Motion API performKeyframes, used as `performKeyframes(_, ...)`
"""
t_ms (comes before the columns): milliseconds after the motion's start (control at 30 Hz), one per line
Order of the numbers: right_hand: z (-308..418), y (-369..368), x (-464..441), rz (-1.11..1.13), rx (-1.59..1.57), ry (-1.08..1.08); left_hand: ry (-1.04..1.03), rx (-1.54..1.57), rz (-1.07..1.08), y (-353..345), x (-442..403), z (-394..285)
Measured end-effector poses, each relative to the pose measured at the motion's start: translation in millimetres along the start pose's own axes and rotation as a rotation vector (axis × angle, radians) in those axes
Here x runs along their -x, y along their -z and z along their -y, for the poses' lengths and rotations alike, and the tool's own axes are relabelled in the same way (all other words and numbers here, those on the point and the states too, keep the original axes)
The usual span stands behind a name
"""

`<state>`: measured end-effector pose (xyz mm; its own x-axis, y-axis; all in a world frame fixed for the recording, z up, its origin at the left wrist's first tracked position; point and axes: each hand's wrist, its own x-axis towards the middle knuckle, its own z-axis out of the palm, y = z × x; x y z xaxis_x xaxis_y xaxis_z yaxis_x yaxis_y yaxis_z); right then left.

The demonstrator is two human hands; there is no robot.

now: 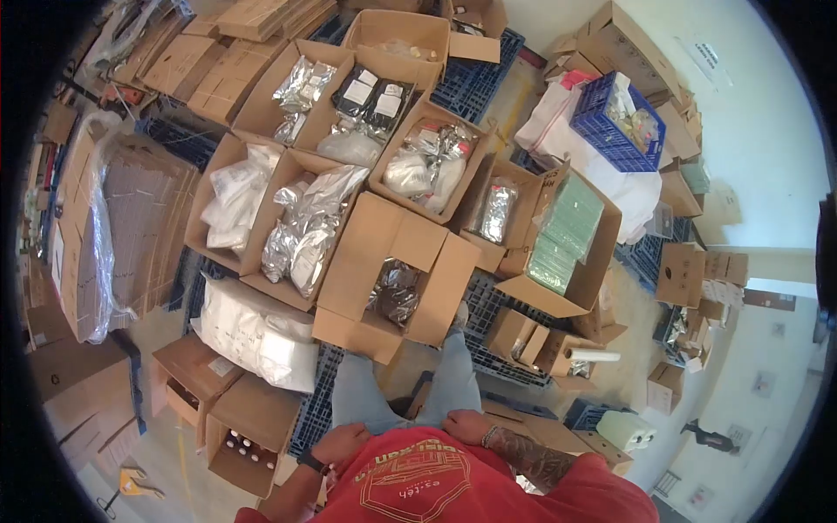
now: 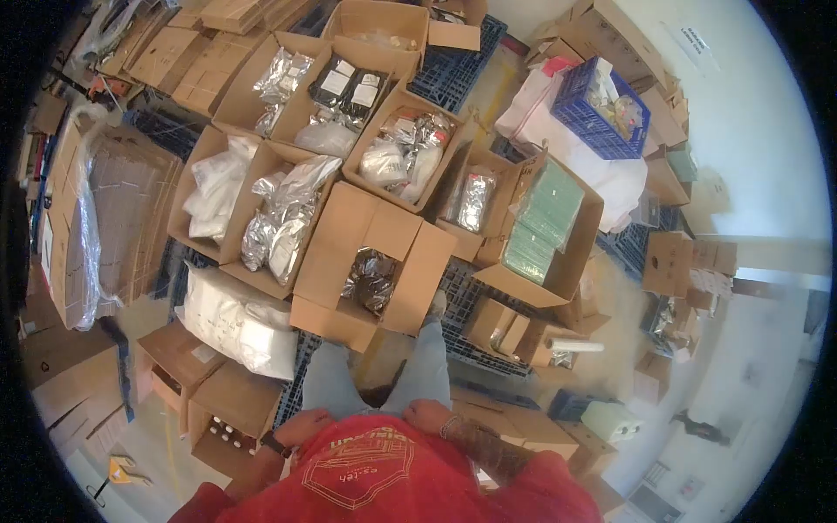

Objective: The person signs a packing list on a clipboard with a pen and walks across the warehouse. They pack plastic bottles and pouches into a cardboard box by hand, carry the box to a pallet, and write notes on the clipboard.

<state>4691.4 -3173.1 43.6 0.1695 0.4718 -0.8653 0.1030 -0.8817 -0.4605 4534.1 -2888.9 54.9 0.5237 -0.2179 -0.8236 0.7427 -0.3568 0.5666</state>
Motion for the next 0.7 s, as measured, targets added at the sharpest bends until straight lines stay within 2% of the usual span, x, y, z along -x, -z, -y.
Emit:
performKeyframes(133,27,34,-2,0.132,0.144,0.040,-0.081,-0.055,0.025,24,-2,3)
performKeyframes(200,30,64,-15,0.095,0.033,0.209,0.145,0.453,0.062,33,-5,-6)
performKeyframes(233,33,84,-24,-0.002,-0.051,0.258,0.158,0.458,0.061,32,-10,-8)
performKeyframes(267,37,106,-35,-0.102,-0.140,0.306,0.167,0.551,-0.047,29,-15,-11)
performKeyframes(300,38,130,-45,-0.163,-0.184,0.264,0.174,0.641,-0.159,25,-22,-14)
performKeyframes(333,36,153,-58,-0.222,-0.225,0.224,0.186,0.642,-0.166,20,-31,-12)
performKeyframes(400,18,195,-95,-0.243,-0.219,0.230,0.170,0.562,-0.409,8,-55,-10)
performKeyframes(433,5,216,-117,-0.271,-0.215,0.222,0.180,0.567,-0.424,2,-70,-20)
performKeyframes(500,-32,243,-162,-0.296,-0.186,0.283,0.335,0.831,-0.555,-2,-83,-34)
performKeyframes(533,-46,256,-184,-0.344,-0.139,0.342,0.346,0.810,-0.552,-1,-89,-40)
performKeyframes(600,-65,285,-224,-0.361,-0.091,0.323,0.332,0.618,-0.417,-1,-110,-50)
performKeyframes(633,-71,297,-241,-0.372,-0.025,0.298,0.297,0.642,-0.367,3,-119,-57)
performKeyframes(700,-69,329,-274,-0.340,-0.096,0.267,0.263,0.616,-0.315,21,-148,-54)
